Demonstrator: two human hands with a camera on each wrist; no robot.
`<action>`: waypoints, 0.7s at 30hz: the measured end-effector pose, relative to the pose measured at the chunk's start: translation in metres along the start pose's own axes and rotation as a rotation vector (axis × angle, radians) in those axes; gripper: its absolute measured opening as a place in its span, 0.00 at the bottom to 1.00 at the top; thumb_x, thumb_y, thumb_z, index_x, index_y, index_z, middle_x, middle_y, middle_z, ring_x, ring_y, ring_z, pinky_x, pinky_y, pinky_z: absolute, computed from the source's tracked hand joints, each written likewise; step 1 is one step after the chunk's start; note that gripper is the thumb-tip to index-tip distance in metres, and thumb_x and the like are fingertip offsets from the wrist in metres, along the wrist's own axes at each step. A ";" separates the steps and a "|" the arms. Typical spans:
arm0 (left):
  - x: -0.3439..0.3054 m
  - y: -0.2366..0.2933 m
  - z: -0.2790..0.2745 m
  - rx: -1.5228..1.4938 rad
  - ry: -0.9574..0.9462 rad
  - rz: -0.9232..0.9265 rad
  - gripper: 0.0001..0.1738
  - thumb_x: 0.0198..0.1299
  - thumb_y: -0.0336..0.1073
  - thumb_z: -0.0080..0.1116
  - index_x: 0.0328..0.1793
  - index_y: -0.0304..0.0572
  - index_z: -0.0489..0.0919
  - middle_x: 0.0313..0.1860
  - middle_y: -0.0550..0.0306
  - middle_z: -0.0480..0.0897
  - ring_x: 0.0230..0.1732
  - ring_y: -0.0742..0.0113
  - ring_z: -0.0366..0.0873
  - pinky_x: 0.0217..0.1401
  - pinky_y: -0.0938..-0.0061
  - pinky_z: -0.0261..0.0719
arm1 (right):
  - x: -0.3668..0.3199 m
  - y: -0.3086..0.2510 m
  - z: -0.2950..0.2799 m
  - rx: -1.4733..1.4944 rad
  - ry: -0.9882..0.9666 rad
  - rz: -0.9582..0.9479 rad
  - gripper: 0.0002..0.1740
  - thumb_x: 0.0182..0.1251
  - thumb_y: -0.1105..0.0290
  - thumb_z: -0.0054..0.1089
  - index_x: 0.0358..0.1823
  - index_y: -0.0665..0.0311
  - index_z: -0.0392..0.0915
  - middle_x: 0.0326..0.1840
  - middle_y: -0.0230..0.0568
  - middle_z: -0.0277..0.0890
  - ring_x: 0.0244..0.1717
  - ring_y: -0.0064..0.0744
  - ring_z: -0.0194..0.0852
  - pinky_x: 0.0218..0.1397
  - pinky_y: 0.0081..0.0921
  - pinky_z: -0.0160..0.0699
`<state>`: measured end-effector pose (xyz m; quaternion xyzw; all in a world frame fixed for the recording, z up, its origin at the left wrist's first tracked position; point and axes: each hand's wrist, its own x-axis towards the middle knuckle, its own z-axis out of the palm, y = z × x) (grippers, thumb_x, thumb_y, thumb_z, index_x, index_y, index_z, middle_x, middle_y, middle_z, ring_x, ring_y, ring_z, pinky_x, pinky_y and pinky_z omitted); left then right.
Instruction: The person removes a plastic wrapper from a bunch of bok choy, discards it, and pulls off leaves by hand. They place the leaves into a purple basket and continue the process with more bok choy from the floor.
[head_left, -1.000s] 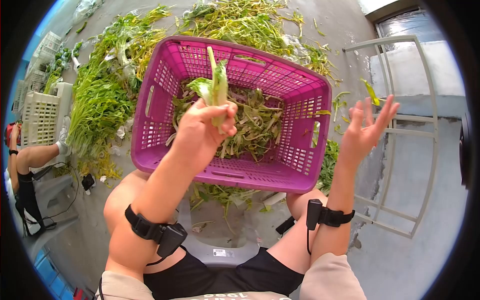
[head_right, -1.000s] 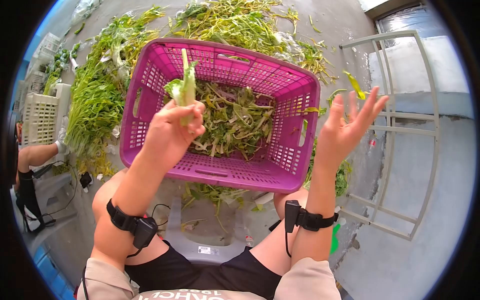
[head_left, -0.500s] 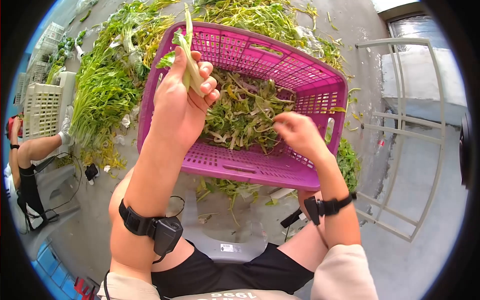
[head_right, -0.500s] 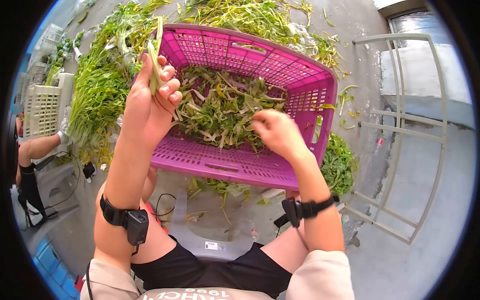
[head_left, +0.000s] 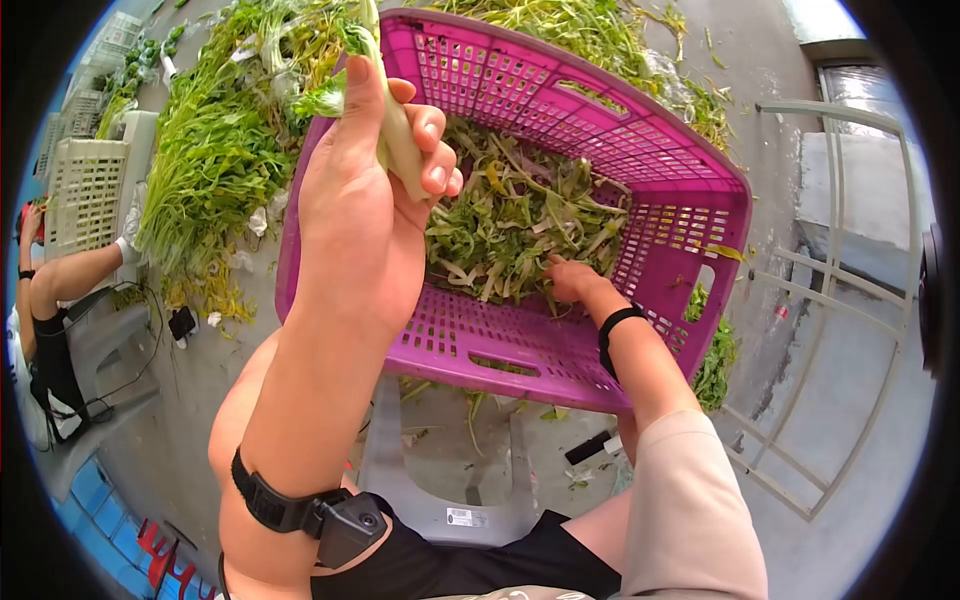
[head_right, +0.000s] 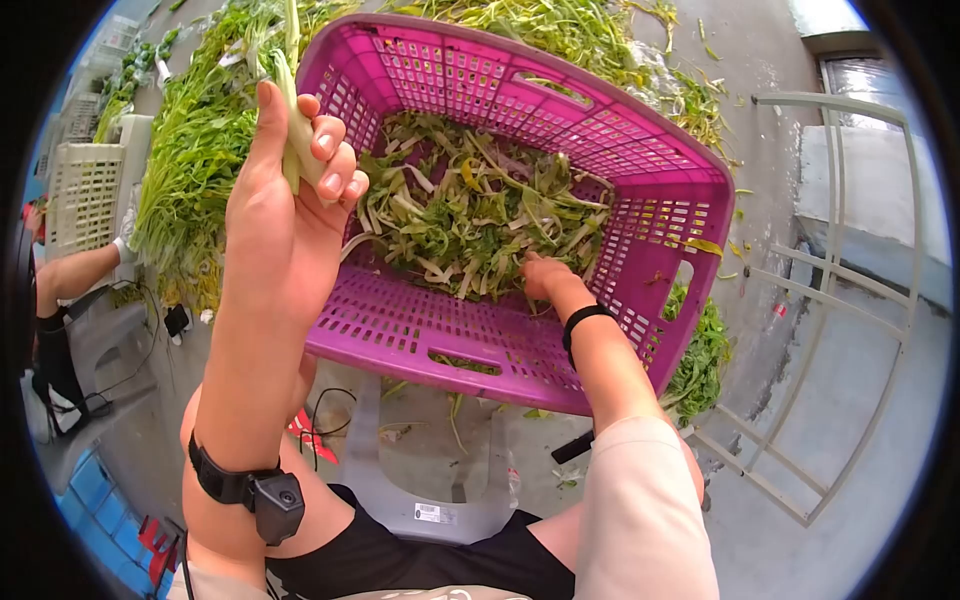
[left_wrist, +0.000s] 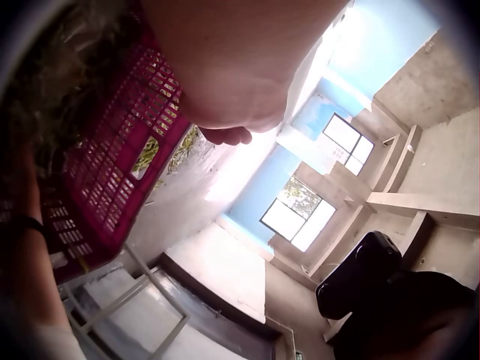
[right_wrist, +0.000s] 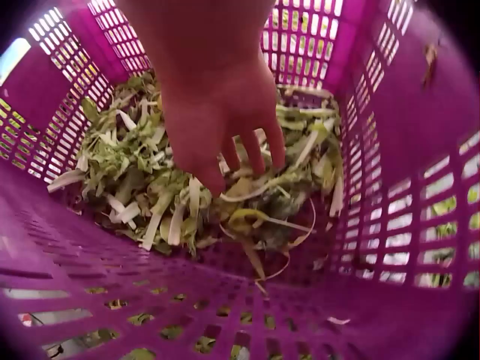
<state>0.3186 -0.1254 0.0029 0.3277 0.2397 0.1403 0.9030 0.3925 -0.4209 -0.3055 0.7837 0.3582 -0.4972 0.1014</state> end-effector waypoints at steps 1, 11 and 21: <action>0.000 -0.002 0.000 0.003 0.011 -0.003 0.19 0.76 0.55 0.49 0.48 0.48 0.70 0.30 0.67 0.70 0.26 0.77 0.66 0.35 0.78 0.68 | 0.005 0.000 0.011 0.001 -0.009 -0.008 0.27 0.65 0.67 0.54 0.67 0.55 0.76 0.72 0.47 0.71 0.71 0.48 0.70 0.71 0.40 0.71; -0.001 -0.010 0.008 0.131 0.148 -0.084 0.18 0.75 0.52 0.52 0.46 0.45 0.69 0.28 0.60 0.75 0.24 0.73 0.71 0.32 0.76 0.73 | 0.006 0.011 0.006 0.739 0.503 0.020 0.24 0.59 0.74 0.68 0.58 0.69 0.79 0.38 0.42 0.86 0.38 0.33 0.85 0.44 0.30 0.84; -0.015 -0.021 0.002 0.031 0.149 -0.398 0.23 0.64 0.59 0.65 0.41 0.51 0.70 0.26 0.69 0.69 0.25 0.77 0.68 0.32 0.79 0.70 | -0.179 -0.142 -0.214 1.207 1.266 -0.748 0.12 0.61 0.79 0.69 0.46 0.65 0.81 0.41 0.34 0.83 0.43 0.22 0.81 0.43 0.23 0.83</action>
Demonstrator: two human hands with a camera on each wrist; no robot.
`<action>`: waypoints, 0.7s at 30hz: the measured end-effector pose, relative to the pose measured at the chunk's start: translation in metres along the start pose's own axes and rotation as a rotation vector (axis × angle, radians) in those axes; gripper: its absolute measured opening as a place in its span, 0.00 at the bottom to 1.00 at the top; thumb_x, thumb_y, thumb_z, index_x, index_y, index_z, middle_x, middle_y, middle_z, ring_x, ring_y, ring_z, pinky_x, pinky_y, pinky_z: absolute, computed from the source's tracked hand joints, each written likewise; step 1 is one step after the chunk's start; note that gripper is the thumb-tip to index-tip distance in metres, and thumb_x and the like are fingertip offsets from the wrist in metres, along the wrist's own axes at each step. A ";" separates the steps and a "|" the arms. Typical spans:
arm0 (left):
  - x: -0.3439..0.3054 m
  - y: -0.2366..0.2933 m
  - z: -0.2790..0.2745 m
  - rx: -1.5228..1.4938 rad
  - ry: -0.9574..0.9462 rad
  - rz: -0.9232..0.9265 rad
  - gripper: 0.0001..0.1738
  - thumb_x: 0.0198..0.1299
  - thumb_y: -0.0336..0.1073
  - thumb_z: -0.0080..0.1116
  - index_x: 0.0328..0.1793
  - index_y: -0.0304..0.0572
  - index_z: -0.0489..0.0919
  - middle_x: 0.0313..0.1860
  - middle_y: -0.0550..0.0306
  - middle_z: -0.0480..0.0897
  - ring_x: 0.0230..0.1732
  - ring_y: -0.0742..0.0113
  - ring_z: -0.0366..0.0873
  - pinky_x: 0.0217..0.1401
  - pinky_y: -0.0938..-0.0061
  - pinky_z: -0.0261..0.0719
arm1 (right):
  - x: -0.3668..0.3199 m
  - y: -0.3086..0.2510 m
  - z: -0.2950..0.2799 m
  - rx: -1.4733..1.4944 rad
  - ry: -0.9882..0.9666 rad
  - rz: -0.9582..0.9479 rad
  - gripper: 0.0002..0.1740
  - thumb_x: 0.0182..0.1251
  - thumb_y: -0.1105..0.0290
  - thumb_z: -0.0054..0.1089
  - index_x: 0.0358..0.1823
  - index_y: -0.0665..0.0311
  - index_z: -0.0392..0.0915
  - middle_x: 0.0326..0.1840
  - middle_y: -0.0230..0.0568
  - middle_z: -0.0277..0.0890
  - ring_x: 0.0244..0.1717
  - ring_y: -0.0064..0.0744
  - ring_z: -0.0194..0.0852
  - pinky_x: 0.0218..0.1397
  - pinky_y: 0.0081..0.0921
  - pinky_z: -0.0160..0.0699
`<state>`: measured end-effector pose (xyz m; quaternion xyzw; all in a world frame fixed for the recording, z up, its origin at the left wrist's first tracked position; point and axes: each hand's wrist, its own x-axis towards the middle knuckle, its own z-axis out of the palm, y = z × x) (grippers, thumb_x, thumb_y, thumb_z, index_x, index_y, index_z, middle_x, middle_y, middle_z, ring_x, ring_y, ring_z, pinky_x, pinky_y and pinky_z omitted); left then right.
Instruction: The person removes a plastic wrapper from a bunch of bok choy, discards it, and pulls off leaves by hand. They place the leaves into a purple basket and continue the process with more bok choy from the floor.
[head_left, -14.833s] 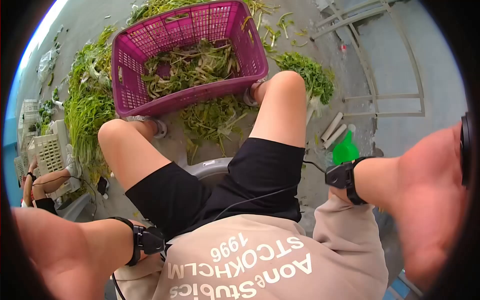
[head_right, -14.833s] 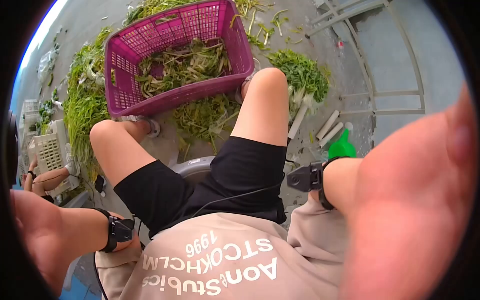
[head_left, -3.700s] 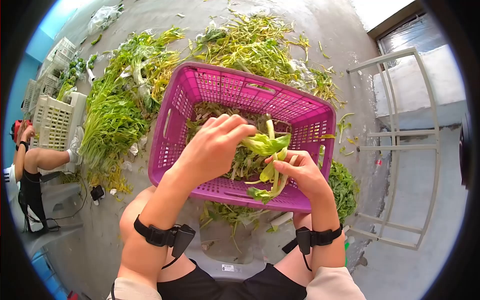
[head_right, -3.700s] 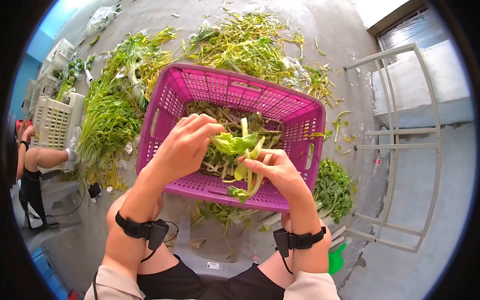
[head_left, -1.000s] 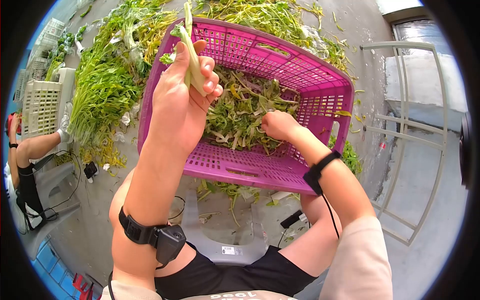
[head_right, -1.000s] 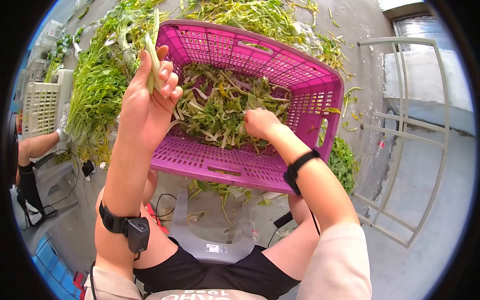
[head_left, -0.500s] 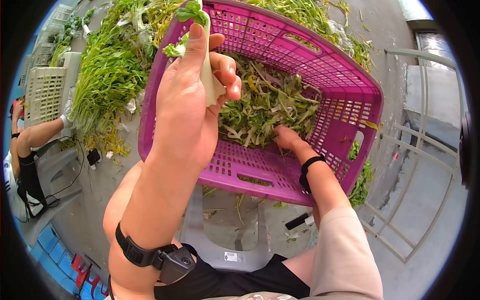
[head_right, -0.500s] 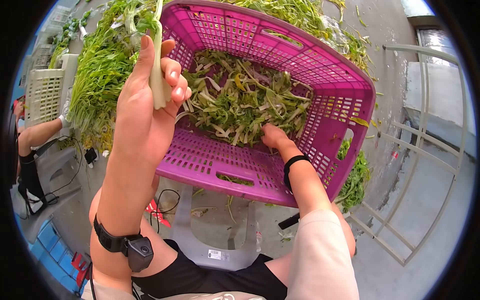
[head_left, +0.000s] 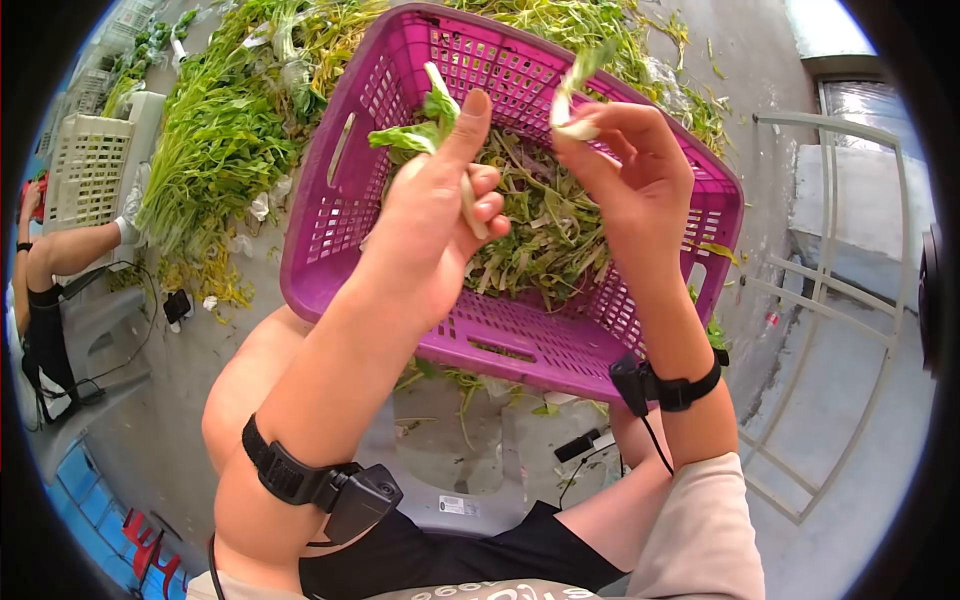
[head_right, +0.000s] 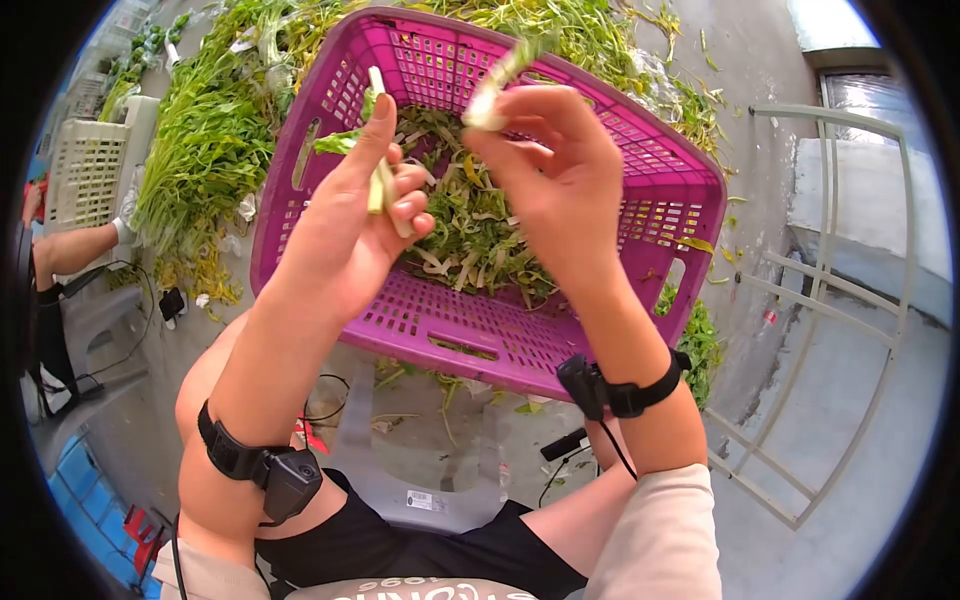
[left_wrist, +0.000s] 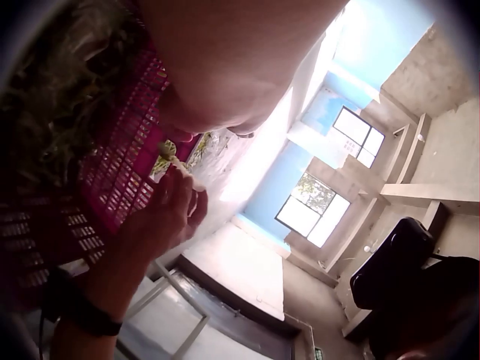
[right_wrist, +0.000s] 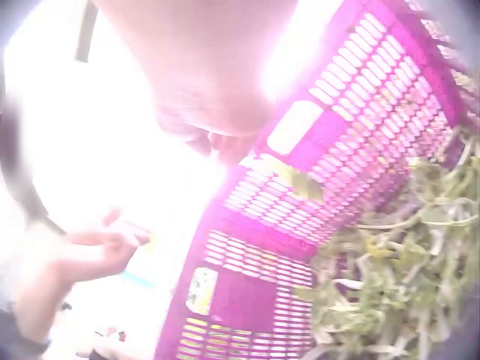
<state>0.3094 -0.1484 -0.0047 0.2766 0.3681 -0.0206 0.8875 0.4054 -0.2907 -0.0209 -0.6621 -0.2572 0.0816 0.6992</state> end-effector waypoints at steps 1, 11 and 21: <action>-0.001 -0.003 0.000 0.017 -0.041 0.012 0.23 0.65 0.60 0.64 0.43 0.51 0.72 0.28 0.68 0.73 0.28 0.76 0.73 0.32 0.78 0.72 | 0.000 -0.011 0.011 -0.034 -0.072 -0.037 0.11 0.60 0.80 0.69 0.44 0.65 0.82 0.41 0.34 0.83 0.43 0.22 0.81 0.45 0.24 0.83; -0.003 0.017 -0.013 -0.040 -0.175 0.126 0.15 0.77 0.49 0.50 0.48 0.46 0.74 0.30 0.66 0.74 0.30 0.77 0.73 0.32 0.79 0.73 | -0.005 -0.019 0.016 0.291 -0.310 0.080 0.07 0.61 0.83 0.64 0.41 0.72 0.83 0.46 0.48 0.85 0.43 0.31 0.83 0.52 0.30 0.82; 0.001 0.019 -0.014 -0.018 0.002 0.182 0.10 0.75 0.41 0.55 0.51 0.44 0.71 0.32 0.66 0.70 0.27 0.79 0.65 0.30 0.79 0.67 | -0.128 0.238 -0.072 -1.097 -1.250 0.351 0.21 0.60 0.74 0.58 0.56 0.56 0.83 0.76 0.46 0.65 0.67 0.51 0.72 0.68 0.39 0.75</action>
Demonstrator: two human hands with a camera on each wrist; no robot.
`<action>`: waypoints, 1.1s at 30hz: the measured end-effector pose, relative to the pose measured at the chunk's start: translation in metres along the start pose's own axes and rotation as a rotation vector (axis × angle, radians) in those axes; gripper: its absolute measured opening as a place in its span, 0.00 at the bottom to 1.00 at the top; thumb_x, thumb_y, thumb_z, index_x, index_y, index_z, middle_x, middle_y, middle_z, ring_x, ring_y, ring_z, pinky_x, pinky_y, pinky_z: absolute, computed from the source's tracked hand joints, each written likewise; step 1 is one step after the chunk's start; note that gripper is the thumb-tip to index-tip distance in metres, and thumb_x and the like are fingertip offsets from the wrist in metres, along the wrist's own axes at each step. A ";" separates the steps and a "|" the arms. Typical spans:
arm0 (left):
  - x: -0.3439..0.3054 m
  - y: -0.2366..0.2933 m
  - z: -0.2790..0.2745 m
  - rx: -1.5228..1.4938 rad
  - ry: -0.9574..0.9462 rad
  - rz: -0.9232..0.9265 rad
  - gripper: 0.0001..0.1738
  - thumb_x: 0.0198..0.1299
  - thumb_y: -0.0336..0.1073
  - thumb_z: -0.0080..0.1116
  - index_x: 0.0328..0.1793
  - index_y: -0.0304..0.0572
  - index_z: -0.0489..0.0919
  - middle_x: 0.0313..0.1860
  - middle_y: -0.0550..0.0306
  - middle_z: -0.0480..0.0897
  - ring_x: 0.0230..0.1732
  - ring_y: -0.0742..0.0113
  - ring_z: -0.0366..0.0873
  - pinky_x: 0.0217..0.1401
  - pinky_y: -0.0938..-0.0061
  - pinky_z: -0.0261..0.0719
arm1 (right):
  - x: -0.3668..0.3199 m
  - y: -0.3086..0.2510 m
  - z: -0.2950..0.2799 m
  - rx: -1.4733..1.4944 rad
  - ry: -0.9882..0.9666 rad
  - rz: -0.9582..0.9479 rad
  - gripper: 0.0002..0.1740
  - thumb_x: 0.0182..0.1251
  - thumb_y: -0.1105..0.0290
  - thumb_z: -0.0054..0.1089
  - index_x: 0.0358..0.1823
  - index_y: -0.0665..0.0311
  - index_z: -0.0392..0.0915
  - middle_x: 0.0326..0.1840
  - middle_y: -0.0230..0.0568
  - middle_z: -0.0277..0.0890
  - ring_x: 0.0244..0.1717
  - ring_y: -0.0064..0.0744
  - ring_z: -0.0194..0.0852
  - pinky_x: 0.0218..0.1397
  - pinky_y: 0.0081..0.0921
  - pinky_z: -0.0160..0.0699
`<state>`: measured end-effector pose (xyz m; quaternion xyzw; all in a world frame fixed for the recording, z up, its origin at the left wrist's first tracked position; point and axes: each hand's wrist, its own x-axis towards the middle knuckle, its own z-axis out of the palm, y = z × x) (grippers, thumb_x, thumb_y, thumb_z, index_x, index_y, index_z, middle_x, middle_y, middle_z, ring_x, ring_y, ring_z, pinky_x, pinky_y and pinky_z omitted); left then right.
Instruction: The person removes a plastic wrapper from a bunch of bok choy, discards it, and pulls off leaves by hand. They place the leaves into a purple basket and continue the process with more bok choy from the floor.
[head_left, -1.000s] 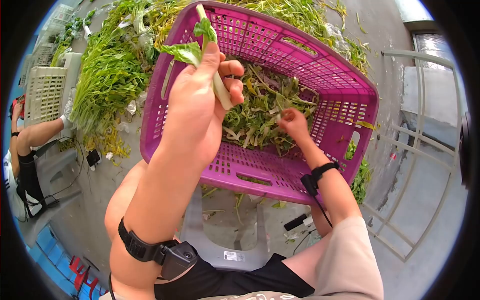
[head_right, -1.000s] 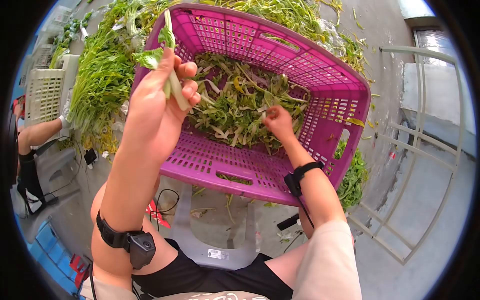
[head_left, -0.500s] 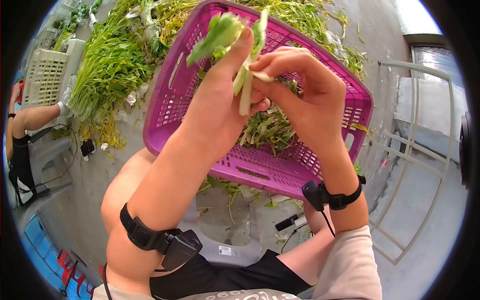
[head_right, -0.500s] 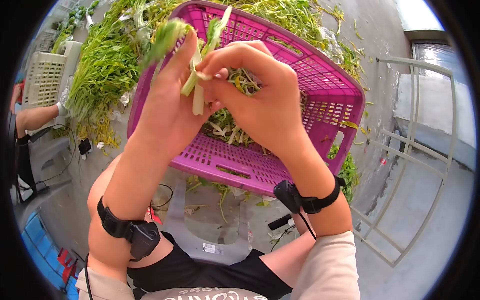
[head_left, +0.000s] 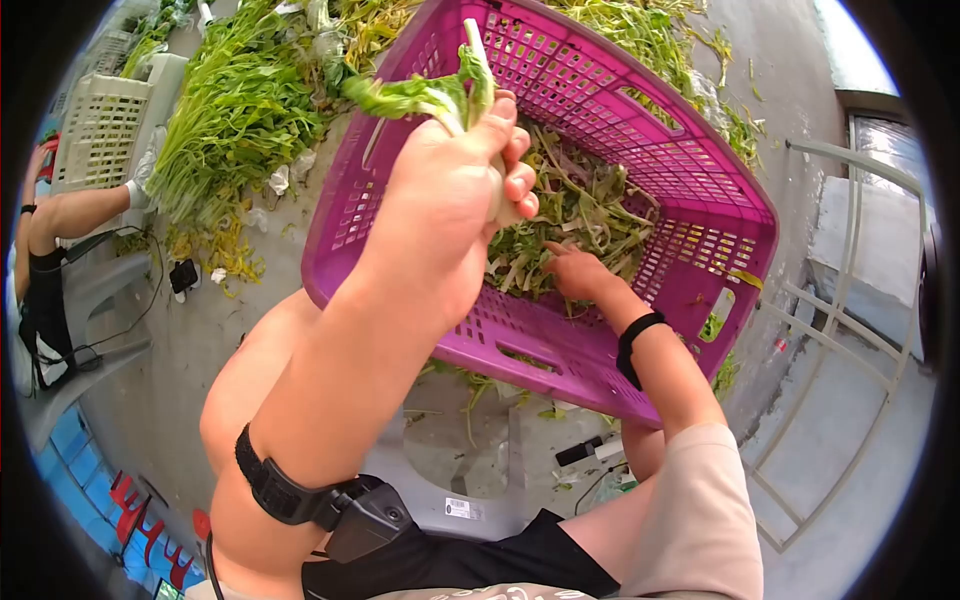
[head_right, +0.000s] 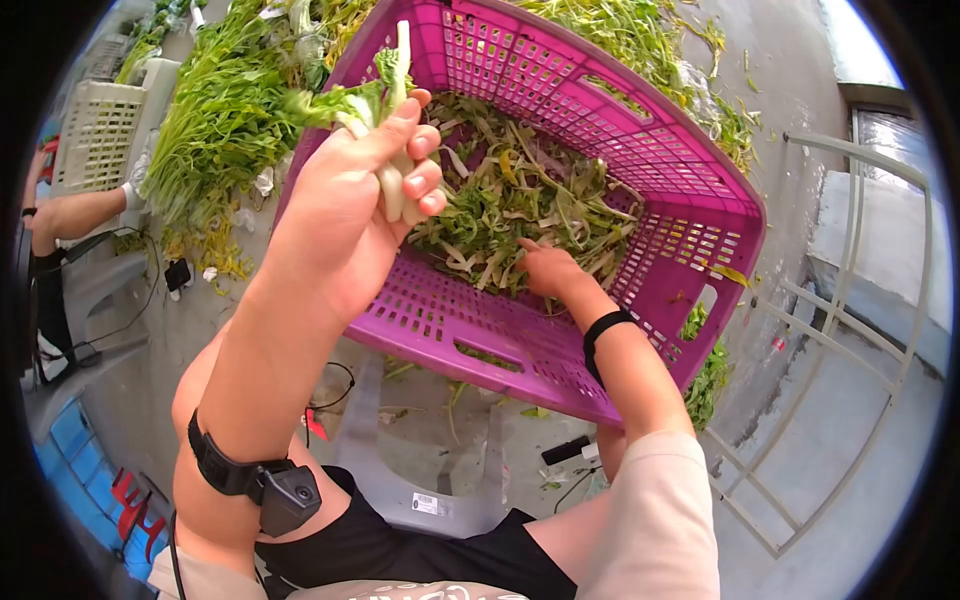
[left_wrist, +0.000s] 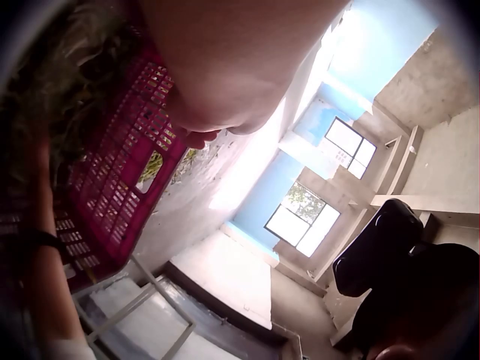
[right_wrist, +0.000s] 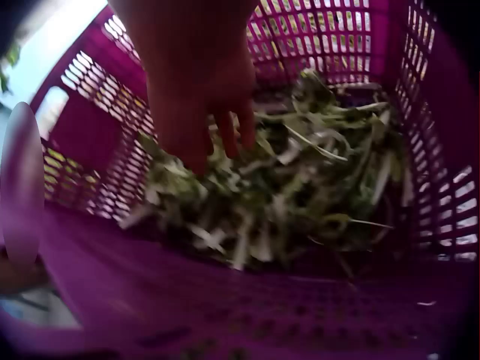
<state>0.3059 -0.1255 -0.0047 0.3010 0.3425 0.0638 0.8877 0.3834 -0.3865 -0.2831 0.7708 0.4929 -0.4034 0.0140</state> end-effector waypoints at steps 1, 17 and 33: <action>0.001 -0.001 -0.006 0.006 0.023 -0.001 0.10 0.75 0.41 0.55 0.51 0.44 0.71 0.32 0.66 0.70 0.27 0.79 0.65 0.30 0.79 0.67 | 0.002 -0.004 0.013 -0.108 -0.038 0.077 0.22 0.59 0.74 0.58 0.57 0.56 0.83 0.77 0.46 0.63 0.67 0.50 0.71 0.68 0.39 0.75; 0.004 -0.012 0.001 0.161 -0.066 -0.063 0.18 0.73 0.52 0.57 0.43 0.46 0.70 0.21 0.71 0.62 0.19 0.80 0.58 0.27 0.80 0.63 | -0.010 0.022 0.014 0.126 -0.005 0.187 0.14 0.58 0.72 0.58 0.44 0.57 0.87 0.60 0.48 0.78 0.58 0.49 0.79 0.60 0.41 0.79; 0.000 -0.011 0.002 0.173 -0.031 -0.076 0.19 0.74 0.52 0.56 0.46 0.44 0.71 0.22 0.71 0.61 0.20 0.81 0.57 0.27 0.80 0.60 | -0.011 0.019 0.046 0.019 -0.284 0.251 0.15 0.58 0.72 0.57 0.44 0.64 0.86 0.51 0.49 0.84 0.52 0.48 0.83 0.57 0.41 0.82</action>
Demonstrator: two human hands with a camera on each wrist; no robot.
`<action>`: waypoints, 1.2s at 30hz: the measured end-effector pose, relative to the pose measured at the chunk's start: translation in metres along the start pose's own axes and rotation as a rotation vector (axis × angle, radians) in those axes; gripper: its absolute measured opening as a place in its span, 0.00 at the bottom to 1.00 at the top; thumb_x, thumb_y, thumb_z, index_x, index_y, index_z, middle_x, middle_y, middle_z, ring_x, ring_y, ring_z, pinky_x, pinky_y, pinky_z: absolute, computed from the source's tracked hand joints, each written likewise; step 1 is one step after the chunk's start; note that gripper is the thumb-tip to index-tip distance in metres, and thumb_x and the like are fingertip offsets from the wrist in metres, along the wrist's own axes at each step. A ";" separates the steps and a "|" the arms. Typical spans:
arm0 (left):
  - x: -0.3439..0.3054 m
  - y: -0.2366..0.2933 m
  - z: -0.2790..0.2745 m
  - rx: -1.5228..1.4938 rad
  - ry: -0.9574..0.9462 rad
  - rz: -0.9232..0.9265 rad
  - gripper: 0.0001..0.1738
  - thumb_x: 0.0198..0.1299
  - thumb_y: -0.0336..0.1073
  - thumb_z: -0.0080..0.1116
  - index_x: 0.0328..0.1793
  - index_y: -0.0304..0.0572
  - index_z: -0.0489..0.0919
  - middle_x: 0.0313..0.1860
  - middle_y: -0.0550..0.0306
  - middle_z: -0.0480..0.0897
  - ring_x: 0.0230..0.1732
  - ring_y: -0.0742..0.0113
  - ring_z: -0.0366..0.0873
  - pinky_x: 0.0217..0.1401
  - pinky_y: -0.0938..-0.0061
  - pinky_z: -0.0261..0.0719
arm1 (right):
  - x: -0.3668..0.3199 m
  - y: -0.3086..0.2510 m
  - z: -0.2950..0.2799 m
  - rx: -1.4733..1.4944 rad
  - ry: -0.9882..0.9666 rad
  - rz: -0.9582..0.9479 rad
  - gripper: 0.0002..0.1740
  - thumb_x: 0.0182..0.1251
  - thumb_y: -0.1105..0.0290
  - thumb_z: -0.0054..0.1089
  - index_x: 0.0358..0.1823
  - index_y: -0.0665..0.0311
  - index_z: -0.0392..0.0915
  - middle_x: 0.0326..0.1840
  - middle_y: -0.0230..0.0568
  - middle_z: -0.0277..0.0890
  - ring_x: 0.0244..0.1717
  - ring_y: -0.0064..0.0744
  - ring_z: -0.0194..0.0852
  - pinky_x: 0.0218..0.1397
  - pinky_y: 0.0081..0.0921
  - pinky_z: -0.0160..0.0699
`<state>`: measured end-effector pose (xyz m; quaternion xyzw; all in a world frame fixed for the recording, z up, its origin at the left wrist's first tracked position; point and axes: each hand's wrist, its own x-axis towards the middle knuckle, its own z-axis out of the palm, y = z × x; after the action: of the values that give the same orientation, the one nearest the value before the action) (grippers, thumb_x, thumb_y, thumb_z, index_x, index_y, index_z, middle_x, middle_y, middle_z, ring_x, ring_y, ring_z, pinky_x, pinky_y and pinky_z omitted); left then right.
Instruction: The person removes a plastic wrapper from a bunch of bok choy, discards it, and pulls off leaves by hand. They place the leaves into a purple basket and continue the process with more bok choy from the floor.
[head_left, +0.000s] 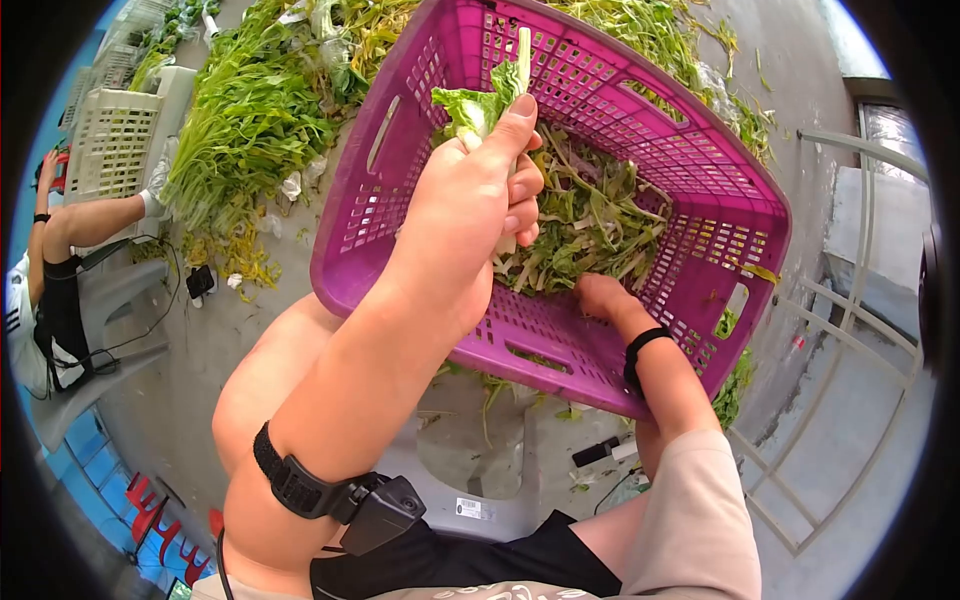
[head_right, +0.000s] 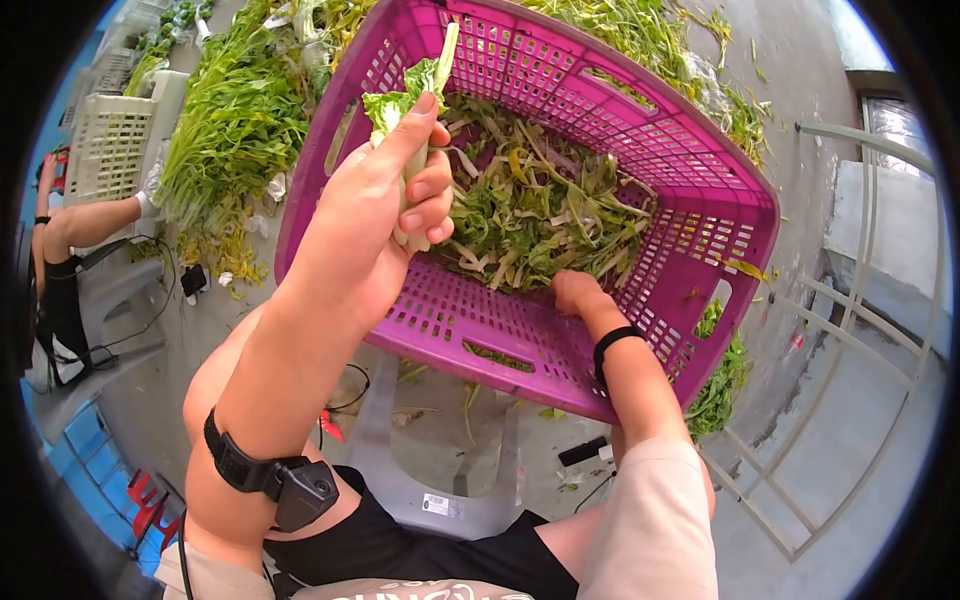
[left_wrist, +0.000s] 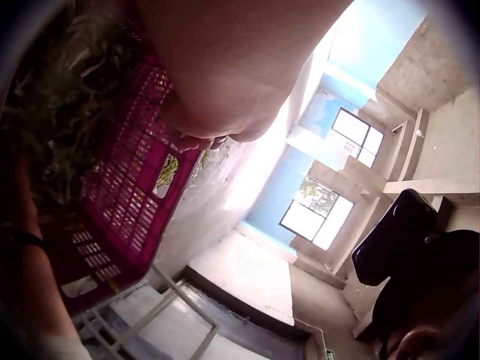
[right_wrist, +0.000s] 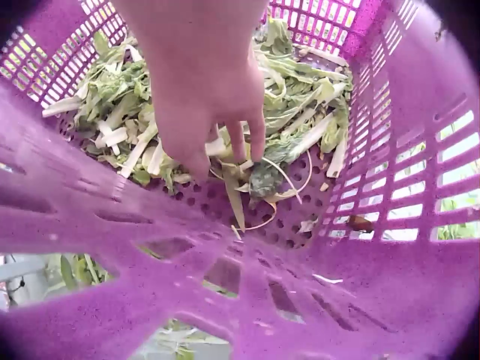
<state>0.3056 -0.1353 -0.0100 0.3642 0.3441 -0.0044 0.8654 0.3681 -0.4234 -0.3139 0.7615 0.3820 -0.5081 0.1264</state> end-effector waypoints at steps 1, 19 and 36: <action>0.002 -0.001 0.000 -0.003 0.000 0.000 0.19 0.74 0.52 0.56 0.46 0.44 0.71 0.22 0.71 0.61 0.20 0.81 0.57 0.27 0.80 0.60 | -0.005 0.005 0.001 0.103 0.172 -0.086 0.13 0.58 0.71 0.58 0.41 0.66 0.86 0.41 0.50 0.86 0.44 0.50 0.86 0.53 0.41 0.83; -0.010 0.055 -0.029 -0.118 -0.034 0.180 0.19 0.66 0.55 0.64 0.44 0.49 0.77 0.25 0.70 0.74 0.18 0.80 0.62 0.24 0.79 0.64 | -0.189 -0.208 -0.303 1.052 0.931 -0.836 0.11 0.66 0.73 0.67 0.48 0.68 0.82 0.39 0.32 0.84 0.37 0.15 0.80 0.37 0.16 0.77; -0.001 0.050 -0.049 -0.025 0.127 0.259 0.11 0.71 0.41 0.60 0.49 0.41 0.79 0.37 0.58 0.83 0.35 0.68 0.81 0.41 0.75 0.80 | 0.009 -0.047 -0.113 0.075 -0.017 -0.270 0.28 0.65 0.61 0.59 0.69 0.53 0.75 0.56 0.54 0.82 0.59 0.53 0.80 0.63 0.43 0.78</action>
<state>0.2888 -0.0683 -0.0024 0.3940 0.3484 0.1346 0.8398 0.4125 -0.3216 -0.2617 0.7029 0.4606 -0.5411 0.0315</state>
